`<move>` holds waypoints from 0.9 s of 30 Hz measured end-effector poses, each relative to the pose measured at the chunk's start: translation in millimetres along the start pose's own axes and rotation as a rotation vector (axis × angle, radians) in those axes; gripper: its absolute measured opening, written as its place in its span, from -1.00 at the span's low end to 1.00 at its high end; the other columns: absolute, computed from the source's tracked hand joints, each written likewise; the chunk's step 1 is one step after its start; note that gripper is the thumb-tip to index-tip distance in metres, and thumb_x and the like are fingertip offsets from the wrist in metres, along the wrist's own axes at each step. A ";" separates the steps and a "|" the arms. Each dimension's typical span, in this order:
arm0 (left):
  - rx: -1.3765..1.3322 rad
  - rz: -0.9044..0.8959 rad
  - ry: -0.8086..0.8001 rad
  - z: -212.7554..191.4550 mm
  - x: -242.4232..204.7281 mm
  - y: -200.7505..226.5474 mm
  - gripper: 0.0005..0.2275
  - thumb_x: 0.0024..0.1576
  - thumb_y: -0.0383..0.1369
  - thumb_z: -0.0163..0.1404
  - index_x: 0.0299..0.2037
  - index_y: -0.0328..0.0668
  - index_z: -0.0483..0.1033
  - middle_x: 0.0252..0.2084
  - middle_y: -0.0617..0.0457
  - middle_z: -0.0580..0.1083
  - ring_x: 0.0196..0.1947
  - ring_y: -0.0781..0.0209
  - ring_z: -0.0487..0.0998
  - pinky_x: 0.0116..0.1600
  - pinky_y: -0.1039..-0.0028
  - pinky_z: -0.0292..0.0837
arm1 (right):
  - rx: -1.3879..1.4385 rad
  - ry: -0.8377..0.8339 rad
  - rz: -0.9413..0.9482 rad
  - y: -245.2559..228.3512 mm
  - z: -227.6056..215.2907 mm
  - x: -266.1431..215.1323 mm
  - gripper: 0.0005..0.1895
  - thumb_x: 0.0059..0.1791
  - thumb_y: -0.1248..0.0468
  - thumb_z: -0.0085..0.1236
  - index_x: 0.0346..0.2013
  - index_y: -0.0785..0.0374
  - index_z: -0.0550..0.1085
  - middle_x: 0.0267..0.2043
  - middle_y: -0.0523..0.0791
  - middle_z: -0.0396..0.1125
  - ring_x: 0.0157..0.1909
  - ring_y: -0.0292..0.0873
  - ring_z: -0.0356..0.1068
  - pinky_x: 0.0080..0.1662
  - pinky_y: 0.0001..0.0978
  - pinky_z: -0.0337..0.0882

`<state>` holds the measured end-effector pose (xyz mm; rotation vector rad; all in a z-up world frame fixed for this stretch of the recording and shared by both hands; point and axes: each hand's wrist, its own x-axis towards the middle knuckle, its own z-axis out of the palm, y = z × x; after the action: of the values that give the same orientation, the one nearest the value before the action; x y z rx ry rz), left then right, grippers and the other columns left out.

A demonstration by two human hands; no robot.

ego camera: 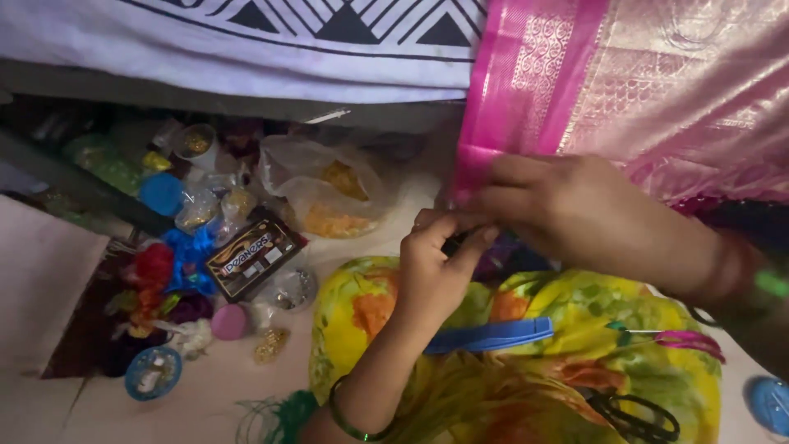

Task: Sewing decorative tassels and beads onto the border of a pink garment using a needle and thread.

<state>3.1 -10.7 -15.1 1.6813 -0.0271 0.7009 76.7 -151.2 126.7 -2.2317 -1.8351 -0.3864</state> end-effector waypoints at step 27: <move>-0.092 -0.049 -0.019 -6.2 4.6 -1.1 -0.90 0.08 -0.48 0.24 -0.22 -0.25 0.65 -0.32 0.06 0.52 -0.25 0.22 0.47 -0.13 0.41 0.38 | 0.045 -0.076 0.060 2.2 9.4 -30.7 -0.55 -0.31 0.46 0.24 -0.13 0.20 0.57 -0.15 -0.09 0.48 -0.34 -0.10 0.54 -0.38 -0.31 0.53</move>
<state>4.7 -3.3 -13.6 1.5951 -0.0313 0.6382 73.8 -176.8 107.4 -2.2946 -1.7896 -0.2505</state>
